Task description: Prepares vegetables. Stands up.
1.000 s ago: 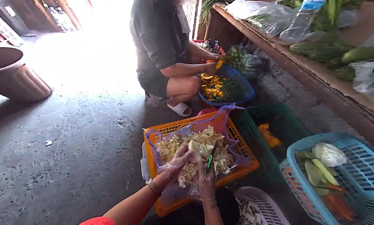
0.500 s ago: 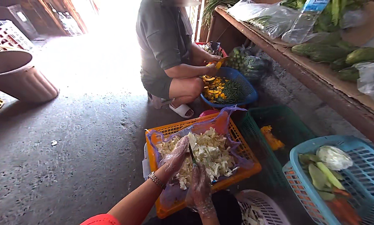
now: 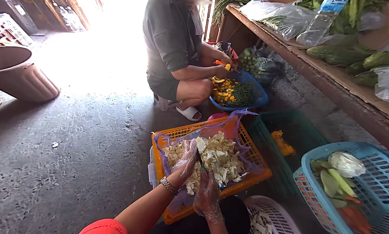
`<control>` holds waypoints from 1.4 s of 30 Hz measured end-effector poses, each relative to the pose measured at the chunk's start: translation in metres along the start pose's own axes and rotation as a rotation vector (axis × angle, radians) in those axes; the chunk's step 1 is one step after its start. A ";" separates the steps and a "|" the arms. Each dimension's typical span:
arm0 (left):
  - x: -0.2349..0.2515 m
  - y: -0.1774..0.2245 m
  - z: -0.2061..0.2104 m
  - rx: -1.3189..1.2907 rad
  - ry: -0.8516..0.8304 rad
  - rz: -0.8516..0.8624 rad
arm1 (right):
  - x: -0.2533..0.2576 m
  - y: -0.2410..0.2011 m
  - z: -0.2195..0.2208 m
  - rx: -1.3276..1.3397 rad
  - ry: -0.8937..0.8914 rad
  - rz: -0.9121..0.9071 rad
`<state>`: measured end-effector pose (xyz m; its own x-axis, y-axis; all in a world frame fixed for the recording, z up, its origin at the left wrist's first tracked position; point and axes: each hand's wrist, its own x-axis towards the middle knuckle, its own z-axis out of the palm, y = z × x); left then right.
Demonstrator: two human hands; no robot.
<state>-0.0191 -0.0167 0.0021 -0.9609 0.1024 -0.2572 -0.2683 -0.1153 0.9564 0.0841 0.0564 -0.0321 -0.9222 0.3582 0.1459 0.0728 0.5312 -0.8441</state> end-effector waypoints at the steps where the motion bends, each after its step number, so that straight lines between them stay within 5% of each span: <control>1: -0.001 0.000 -0.001 0.026 -0.015 -0.008 | 0.000 0.000 0.000 -0.003 0.003 0.005; 9: -0.024 -0.006 -0.002 0.143 -0.128 -0.090 | 0.017 -0.003 -0.012 0.029 -0.123 0.221; 16: -0.003 -0.012 -0.012 -0.170 -0.175 -0.099 | 0.015 -0.001 -0.013 -0.039 -0.182 0.240; 24: -0.030 -0.002 -0.008 -0.019 -0.284 -0.247 | 0.026 0.000 -0.019 0.007 -0.160 0.356; 31: -0.009 0.000 -0.014 -0.172 -0.230 -0.197 | 0.022 0.002 -0.022 0.059 -0.157 0.350; 38: -0.003 0.001 -0.020 -0.111 -0.310 -0.041 | 0.006 0.008 -0.020 0.508 -0.017 0.252; 42: -0.003 0.001 -0.017 -0.241 -0.293 -0.024 | 0.002 0.009 -0.015 0.472 0.014 0.130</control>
<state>-0.0177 -0.0339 0.0017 -0.9033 0.3819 -0.1952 -0.3322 -0.3350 0.8817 0.0888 0.0738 -0.0318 -0.9114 0.4106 0.0280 0.0040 0.0768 -0.9970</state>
